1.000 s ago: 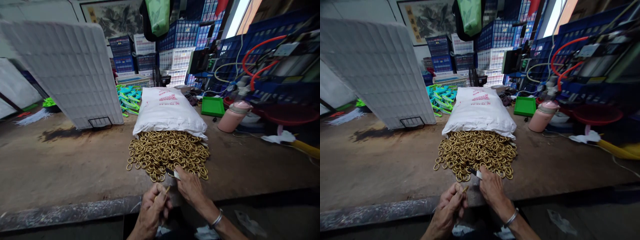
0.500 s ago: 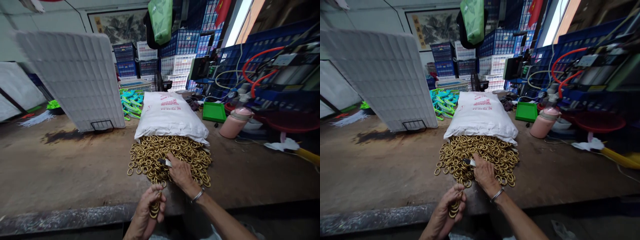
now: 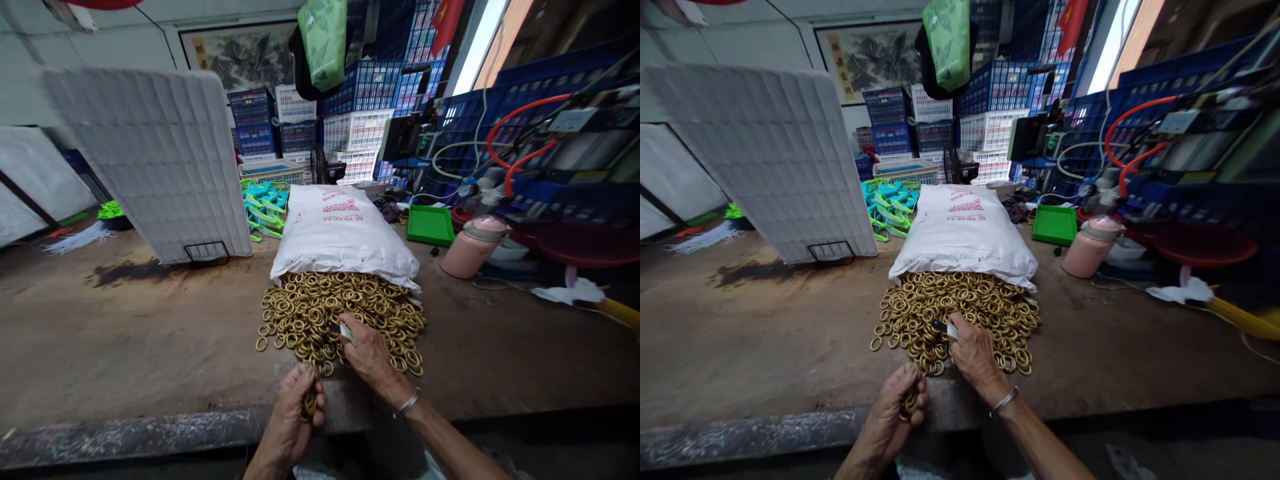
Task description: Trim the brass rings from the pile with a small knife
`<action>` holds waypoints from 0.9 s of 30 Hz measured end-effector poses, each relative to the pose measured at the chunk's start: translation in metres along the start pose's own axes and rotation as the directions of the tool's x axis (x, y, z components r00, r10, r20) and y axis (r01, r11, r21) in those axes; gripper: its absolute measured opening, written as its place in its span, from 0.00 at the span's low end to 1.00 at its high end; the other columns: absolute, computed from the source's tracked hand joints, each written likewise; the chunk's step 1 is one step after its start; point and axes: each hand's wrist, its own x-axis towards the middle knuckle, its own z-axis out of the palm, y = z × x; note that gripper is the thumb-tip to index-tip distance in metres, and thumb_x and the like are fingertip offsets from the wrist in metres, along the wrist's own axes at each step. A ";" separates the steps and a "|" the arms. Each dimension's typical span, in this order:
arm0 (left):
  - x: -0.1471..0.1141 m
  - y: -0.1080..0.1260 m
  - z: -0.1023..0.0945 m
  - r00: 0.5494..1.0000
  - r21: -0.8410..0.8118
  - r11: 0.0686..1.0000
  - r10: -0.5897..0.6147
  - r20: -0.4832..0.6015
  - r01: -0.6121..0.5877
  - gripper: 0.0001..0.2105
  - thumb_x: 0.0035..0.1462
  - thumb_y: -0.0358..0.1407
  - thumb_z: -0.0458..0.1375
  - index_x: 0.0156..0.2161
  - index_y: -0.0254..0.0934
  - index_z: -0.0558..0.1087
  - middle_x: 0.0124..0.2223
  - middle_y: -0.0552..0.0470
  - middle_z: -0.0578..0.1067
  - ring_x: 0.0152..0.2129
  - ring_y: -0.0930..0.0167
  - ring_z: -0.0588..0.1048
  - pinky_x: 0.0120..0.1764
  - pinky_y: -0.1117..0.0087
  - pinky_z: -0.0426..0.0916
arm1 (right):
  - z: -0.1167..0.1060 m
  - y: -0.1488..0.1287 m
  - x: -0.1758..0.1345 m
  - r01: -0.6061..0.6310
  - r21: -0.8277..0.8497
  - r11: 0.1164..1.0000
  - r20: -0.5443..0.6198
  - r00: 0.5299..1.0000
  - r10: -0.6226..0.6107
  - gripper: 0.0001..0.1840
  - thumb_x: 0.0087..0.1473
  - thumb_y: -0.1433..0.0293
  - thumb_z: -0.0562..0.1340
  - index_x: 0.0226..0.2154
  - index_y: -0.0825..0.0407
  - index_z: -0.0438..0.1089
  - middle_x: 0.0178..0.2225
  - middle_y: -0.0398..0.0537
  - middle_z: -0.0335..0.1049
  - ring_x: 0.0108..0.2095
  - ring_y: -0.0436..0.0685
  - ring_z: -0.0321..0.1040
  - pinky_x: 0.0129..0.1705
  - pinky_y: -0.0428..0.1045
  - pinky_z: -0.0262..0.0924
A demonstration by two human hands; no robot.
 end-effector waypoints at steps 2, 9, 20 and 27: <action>0.004 0.002 0.004 0.998 0.064 0.997 0.049 -0.038 -0.046 0.15 0.43 0.43 0.61 0.27 0.35 0.62 0.21 0.60 0.63 0.13 0.82 0.60 0.13 0.82 0.50 | 0.002 0.001 -0.007 0.004 0.133 0.991 0.034 0.999 -0.009 0.11 0.46 0.74 0.51 0.33 0.49 0.64 0.24 0.42 0.67 0.25 0.50 0.63 0.27 0.43 0.49; 0.016 0.000 0.009 0.987 0.323 0.941 0.135 -0.082 -0.101 0.19 0.44 0.50 0.57 0.35 0.38 0.63 0.18 0.63 0.61 0.10 0.82 0.56 0.12 0.82 0.47 | 0.002 -0.011 -0.033 -0.046 0.425 0.904 0.132 0.991 -0.012 0.05 0.50 0.68 0.51 0.29 0.50 0.62 0.24 0.40 0.64 0.25 0.50 0.61 0.28 0.44 0.53; 0.011 -0.003 0.008 0.999 0.460 0.888 0.031 -0.031 -0.014 0.17 0.45 0.49 0.55 0.27 0.36 0.63 0.18 0.61 0.62 0.10 0.82 0.56 0.12 0.82 0.47 | 0.003 -0.019 -0.035 -0.251 0.589 0.768 0.278 0.955 0.098 0.16 0.52 0.59 0.51 0.20 0.51 0.55 0.19 0.36 0.52 0.22 0.47 0.51 0.26 0.43 0.50; 0.010 -0.010 0.005 0.996 0.373 0.928 -0.007 0.084 -0.025 0.16 0.50 0.48 0.53 0.26 0.35 0.62 0.17 0.61 0.61 0.10 0.83 0.54 0.13 0.82 0.46 | 0.002 -0.020 -0.034 -0.266 0.602 0.753 0.295 0.950 0.100 0.14 0.52 0.61 0.50 0.21 0.51 0.57 0.19 0.37 0.55 0.22 0.47 0.53 0.26 0.43 0.50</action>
